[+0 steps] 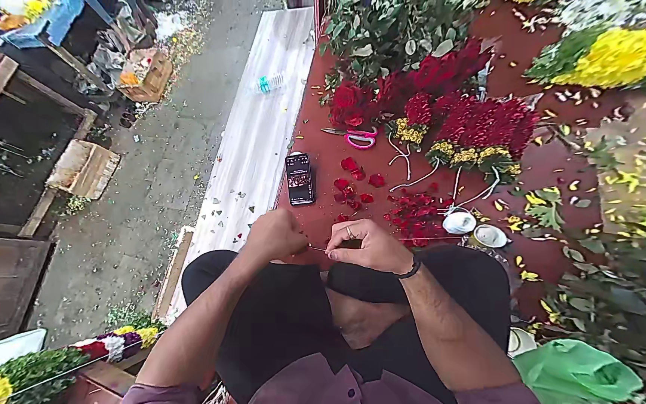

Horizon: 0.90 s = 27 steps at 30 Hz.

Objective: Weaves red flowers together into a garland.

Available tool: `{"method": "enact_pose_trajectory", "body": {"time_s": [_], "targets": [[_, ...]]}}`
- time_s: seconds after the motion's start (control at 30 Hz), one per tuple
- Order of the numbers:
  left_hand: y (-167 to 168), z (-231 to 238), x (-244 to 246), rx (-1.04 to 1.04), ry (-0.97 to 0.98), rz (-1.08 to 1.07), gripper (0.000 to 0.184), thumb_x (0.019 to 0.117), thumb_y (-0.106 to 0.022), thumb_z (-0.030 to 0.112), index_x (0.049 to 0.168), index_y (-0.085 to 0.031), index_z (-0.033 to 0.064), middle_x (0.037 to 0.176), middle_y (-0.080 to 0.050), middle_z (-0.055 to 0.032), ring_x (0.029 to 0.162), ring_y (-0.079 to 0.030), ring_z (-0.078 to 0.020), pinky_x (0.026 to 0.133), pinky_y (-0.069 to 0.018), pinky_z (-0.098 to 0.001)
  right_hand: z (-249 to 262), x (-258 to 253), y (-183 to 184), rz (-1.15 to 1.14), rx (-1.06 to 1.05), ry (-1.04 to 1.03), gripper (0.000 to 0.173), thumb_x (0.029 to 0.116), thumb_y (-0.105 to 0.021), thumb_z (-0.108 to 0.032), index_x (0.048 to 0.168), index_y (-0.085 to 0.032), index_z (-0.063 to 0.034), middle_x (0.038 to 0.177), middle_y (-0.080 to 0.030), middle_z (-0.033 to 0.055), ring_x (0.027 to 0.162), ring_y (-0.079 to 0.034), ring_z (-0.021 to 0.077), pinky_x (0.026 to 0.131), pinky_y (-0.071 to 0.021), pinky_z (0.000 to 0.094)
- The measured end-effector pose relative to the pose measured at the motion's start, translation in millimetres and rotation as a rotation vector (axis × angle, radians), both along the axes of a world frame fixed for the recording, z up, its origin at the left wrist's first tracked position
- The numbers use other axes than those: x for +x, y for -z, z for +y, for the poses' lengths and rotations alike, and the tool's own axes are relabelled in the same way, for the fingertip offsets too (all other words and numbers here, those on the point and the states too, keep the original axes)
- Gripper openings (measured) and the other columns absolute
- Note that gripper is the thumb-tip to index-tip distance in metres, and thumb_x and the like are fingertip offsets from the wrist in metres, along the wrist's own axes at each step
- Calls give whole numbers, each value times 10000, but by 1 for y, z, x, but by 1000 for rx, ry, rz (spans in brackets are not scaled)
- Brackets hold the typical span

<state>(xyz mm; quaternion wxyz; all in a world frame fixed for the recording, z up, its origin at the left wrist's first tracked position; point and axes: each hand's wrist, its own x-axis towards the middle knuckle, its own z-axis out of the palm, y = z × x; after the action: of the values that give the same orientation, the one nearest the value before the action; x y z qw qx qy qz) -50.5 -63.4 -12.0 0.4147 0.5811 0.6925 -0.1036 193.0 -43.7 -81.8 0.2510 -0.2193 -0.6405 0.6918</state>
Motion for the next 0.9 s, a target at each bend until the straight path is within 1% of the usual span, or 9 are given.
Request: {"method": "enact_pose_trajectory", "body": {"time_s": [0.1, 0.17, 0.23, 0.3, 0.37, 0.5, 0.67, 0.77, 0.9], "targets": [[-41, 6, 42, -81, 404, -89, 200, 833, -785, 307, 784, -727, 122, 729, -673, -69, 725, -664, -292, 650, -523, -616, 7, 5, -2, 131, -3, 113, 69, 882, -779, -68, 921, -772, -11, 890, -706, 58, 801, -675, 135, 714, -607, 294], [-52, 10, 59, 20, 461, -387, 126, 857, -753, 242, 817, -751, 123, 727, -684, -8, 669, -642, -165, 619, -537, -464, 12, 10, 7, 232, -132, 130, 48, 881, -756, -28, 920, -754, 2, 892, -696, 67, 791, -662, 125, 712, -595, 285], [-50, 16, 71, 159, 291, -649, 89, 884, -742, 186, 844, -773, 114, 763, -714, 25, 670, -653, -64, 631, -575, -323, 8, 16, -9, 162, -396, 200, 89, 900, -662, 15, 841, -716, -24, 790, -677, 23, 716, -624, 58, 680, -551, 228], [-40, 24, 77, 264, 63, -762, 80, 915, -736, 142, 879, -766, 77, 766, -724, -16, 647, -676, -100, 604, -606, -322, 0, 19, -31, 17, -567, 247, 138, 970, -567, 19, 888, -661, -42, 777, -645, 0, 720, -621, 26, 710, -548, 183], [-32, 28, 79, 393, -106, -724, 79, 927, -712, 144, 882, -734, 83, 723, -687, -30, 575, -625, -129, 517, -545, -329, -4, 16, -4, 187, -442, 185, 107, 882, -645, 19, 899, -733, -39, 819, -717, 3, 742, -658, 50, 700, -549, 207], [-5, 28, 57, 514, -254, -515, 97, 947, -714, 195, 887, -728, 121, 744, -706, -19, 591, -641, -142, 531, -553, -354, 10, 17, 21, 298, -296, 67, 67, 906, -715, -59, 911, -777, -36, 883, -754, 53, 722, -673, 82, 655, -568, 250], [23, 16, 2, 124, -168, -356, 120, 886, -801, 240, 872, -773, 124, 778, -729, -18, 698, -681, -156, 692, -584, -453, 28, 41, 16, -76, -130, 134, 65, 883, -748, -67, 897, -794, -23, 821, -745, 55, 682, -656, 98, 633, -567, 276], [21, -2, -20, -59, -90, -367, 138, 878, -789, 238, 903, -761, 105, 796, -730, -21, 712, -694, -145, 714, -599, -421, 40, 64, 29, -344, -254, 65, 104, 934, -718, -115, 917, -765, -24, 727, -697, 45, 584, -612, 93, 554, -528, 252], [16, -24, -32, -62, -85, -406, 120, 868, -776, 262, 841, -754, 147, 720, -695, 25, 640, -639, -97, 629, -547, -367, 61, 80, 65, -733, -217, 288, 132, 998, -677, -163, 1038, -763, -72, 922, -738, 88, 783, -674, 194, 749, -556, 421]]}}
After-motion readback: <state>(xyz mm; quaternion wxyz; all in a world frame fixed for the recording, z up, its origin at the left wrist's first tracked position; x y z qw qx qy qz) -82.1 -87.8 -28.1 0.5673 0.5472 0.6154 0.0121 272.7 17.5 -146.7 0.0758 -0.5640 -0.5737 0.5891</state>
